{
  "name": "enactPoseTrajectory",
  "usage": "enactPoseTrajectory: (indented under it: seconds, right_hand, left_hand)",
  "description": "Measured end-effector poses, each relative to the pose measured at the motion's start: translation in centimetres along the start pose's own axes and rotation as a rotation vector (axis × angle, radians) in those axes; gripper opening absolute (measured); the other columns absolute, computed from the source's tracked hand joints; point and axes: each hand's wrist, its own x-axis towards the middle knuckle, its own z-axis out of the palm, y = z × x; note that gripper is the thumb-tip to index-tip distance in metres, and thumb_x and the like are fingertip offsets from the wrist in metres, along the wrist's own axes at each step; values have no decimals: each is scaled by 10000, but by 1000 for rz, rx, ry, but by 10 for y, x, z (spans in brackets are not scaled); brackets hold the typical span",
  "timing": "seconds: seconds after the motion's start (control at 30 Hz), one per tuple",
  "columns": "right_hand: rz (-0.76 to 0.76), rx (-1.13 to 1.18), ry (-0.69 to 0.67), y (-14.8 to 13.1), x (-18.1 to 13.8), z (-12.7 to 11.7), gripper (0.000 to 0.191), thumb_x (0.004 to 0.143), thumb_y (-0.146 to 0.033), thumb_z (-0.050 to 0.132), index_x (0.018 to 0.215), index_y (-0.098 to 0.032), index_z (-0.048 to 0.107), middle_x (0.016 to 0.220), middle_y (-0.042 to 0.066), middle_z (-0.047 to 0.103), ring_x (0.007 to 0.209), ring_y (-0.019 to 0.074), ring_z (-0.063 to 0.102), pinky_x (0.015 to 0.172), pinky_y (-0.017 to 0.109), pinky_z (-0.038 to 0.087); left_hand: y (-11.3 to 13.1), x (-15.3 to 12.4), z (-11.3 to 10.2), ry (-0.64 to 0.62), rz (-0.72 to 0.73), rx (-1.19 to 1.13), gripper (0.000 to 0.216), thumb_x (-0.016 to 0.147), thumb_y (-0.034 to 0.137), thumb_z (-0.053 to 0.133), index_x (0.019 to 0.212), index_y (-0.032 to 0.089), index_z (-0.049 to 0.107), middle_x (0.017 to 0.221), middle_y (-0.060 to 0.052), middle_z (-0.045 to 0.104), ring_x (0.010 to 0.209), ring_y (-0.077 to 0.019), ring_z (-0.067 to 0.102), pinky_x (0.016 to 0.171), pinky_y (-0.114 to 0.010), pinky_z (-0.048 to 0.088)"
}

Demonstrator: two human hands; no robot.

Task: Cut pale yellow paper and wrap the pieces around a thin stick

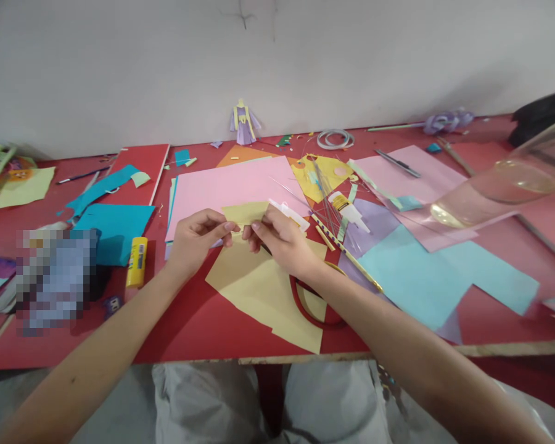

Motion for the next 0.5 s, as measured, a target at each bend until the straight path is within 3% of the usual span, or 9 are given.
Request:
enactPoseTrajectory:
  seconds: [0.3,0.5]
  right_hand:
    - [-40,-31,-7,2,0,-1,219,954,-403,566,966,-186,597,873,45,689,686,133,660,642,291,556]
    - [-54,-247,41,0,0,1,272,890,-452,644,910,-180,643,816,47,705,644,139,666,640,298,575]
  left_hand:
    - [-2,-2,-1,-40,9,-63,207,823,323,743,787,160,620,716,-11,694,556,-93,620,594,-234,519]
    - [-1,-2,1,-25,11,-24,232,816,352,743,775,161,619,688,-10,687,532,-91,610,573,-234,514]
